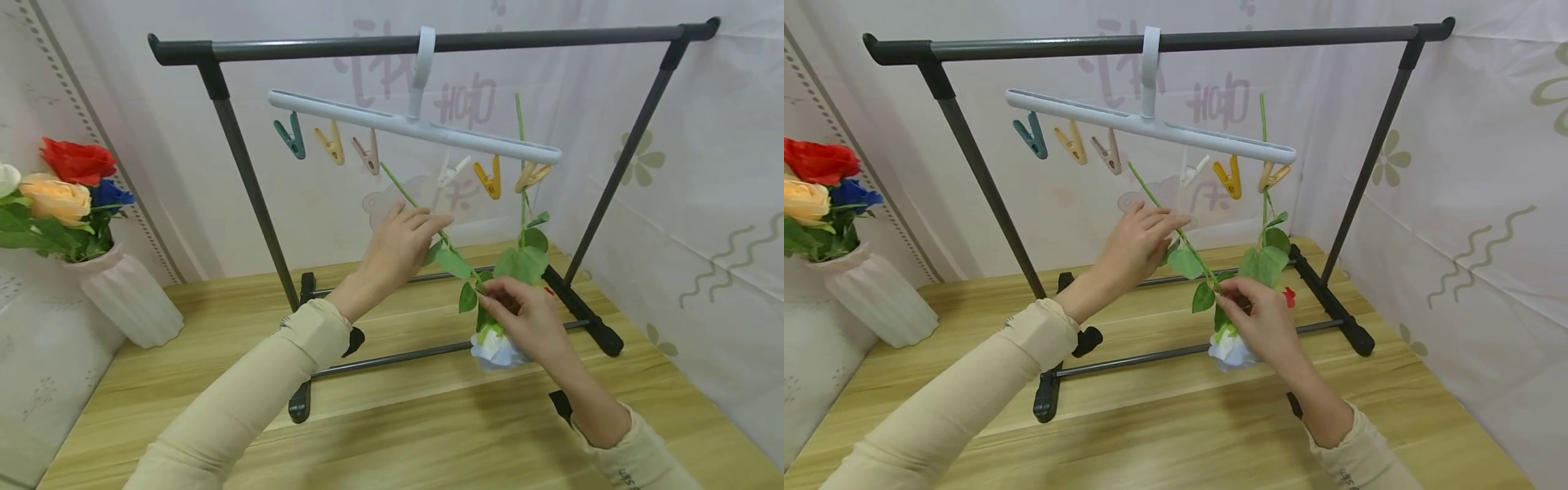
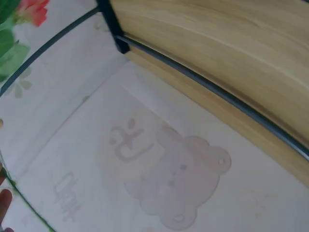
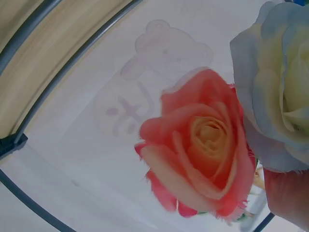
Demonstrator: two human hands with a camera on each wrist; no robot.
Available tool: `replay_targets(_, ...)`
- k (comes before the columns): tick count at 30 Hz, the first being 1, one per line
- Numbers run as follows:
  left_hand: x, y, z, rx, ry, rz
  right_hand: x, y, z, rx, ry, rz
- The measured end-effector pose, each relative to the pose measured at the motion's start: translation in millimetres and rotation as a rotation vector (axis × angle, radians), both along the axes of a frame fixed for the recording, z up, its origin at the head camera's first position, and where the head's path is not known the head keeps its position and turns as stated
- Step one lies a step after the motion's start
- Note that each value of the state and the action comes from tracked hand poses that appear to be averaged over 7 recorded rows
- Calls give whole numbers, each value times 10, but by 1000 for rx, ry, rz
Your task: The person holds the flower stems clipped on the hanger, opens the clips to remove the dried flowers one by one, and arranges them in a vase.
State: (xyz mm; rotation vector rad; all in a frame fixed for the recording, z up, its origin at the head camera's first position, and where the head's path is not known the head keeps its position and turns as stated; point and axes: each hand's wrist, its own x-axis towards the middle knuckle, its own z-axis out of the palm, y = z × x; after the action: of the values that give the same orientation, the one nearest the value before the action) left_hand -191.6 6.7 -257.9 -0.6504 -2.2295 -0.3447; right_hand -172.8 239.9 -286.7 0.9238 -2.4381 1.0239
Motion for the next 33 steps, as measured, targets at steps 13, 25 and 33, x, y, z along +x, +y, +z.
replay_targets(13, 143, -80, -153, 59, 166, -133, 131, 225, 238, -22, 103, 120)
replay_targets(25, 419, -264, -250, 198, 78, -160, 38, 505, 446, -595, -56, 238)
replay_targets(33, 638, -538, -366, 285, 32, -124, -285, 526, 397, -752, -257, 152)
